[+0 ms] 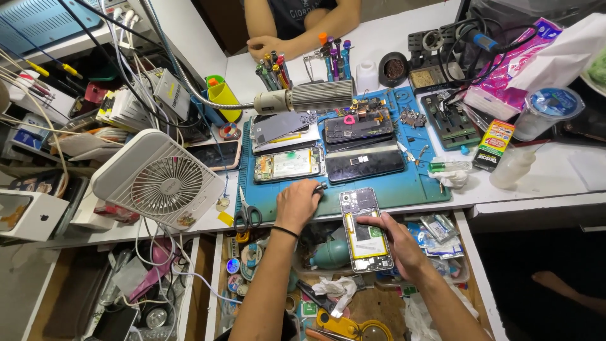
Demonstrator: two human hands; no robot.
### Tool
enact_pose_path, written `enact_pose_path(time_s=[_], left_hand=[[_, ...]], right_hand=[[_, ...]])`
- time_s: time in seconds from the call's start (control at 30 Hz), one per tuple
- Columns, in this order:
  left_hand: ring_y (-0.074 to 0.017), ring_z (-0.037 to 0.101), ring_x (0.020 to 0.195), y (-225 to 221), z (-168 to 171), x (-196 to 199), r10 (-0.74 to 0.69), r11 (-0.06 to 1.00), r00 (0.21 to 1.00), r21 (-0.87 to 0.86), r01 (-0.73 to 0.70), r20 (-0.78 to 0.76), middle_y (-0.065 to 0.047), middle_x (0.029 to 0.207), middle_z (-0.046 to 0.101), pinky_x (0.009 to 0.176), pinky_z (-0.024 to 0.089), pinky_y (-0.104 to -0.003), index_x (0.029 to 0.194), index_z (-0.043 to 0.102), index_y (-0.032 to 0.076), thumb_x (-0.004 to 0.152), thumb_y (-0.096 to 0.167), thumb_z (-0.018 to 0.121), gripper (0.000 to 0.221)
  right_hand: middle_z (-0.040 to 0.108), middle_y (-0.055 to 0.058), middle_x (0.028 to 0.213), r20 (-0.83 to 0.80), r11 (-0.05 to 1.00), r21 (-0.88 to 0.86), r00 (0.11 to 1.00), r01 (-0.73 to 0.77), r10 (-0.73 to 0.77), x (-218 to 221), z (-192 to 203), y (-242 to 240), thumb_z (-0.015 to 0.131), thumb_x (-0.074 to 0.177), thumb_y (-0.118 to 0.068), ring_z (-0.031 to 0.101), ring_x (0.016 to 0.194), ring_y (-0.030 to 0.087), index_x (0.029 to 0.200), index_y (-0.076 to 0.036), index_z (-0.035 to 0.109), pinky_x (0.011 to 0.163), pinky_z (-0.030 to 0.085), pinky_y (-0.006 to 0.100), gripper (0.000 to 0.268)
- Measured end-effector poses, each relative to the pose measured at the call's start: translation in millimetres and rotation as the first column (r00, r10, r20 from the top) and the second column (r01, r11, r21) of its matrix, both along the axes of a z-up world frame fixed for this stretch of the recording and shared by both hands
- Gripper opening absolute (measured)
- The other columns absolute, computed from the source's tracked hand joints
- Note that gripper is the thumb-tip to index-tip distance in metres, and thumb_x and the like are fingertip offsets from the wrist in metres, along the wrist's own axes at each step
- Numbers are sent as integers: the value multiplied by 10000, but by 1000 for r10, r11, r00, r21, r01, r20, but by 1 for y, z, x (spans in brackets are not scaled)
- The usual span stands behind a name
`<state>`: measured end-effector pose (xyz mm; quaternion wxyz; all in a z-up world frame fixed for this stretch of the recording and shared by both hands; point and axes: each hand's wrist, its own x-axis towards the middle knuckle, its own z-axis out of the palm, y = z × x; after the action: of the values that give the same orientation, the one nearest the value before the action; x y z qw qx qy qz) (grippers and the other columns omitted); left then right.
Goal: Assembling internal components of a mobile phone, specifically fitting the battery into the frame and inspecting the assembly.
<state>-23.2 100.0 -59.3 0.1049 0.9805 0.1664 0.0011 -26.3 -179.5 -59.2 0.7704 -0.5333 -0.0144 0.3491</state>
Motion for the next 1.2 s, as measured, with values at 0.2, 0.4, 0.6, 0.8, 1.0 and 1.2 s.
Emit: enact_pose_path(time_s=[0.2,0.4,0.6,0.8,1.0,1.2], left_hand=[[-224,581,567,-34,40,-28,-199,980,957,36,195,214,-16,739,567,460,490,-386,900,520,139,1010,172,622,153],[-243,614,556,-115,67,-72,-411,894,759,63,443,505,-29,753,617,427,465,-387,930,620,107,970,183,705,121],[-184,554,498,-124,70,-80,-388,902,740,63,426,549,-10,731,611,389,420,-346,910,645,112,1005,226,666,149],[-214,607,622,-114,87,-77,-154,902,970,-374,216,189,-7,712,662,552,462,-380,799,573,152,875,352,825,331],[-193,559,613,-106,95,-64,-297,887,937,-310,341,182,10,737,637,514,423,-361,822,526,156,841,356,865,394],[-94,342,588,-108,115,-70,-77,503,845,-711,491,529,23,742,414,543,328,-279,1237,549,97,1070,100,478,181]], right_hand=[[757,243,1119,-81,990,-132,996,-56,45,-5,43,-2,399,1026,-403,721,873,340,1253,-63,749,630,578,394,539],[760,146,1144,45,992,-96,995,-86,91,-6,37,0,570,983,-216,652,1095,229,1193,36,750,1026,477,370,374],[744,97,962,126,988,-122,985,-98,113,-6,30,-5,624,978,-208,630,925,184,1058,30,789,901,490,338,301],[814,96,1047,110,965,-188,972,-183,206,-7,42,-6,650,927,-282,703,1069,202,1048,-14,822,1007,493,373,340],[523,-4,736,166,973,-136,964,-186,207,-5,19,-10,680,980,-297,432,722,141,815,-77,713,725,346,312,277],[564,11,807,156,978,-133,971,-162,182,-4,12,-8,592,1031,-287,475,776,152,826,-91,678,773,367,308,297]])
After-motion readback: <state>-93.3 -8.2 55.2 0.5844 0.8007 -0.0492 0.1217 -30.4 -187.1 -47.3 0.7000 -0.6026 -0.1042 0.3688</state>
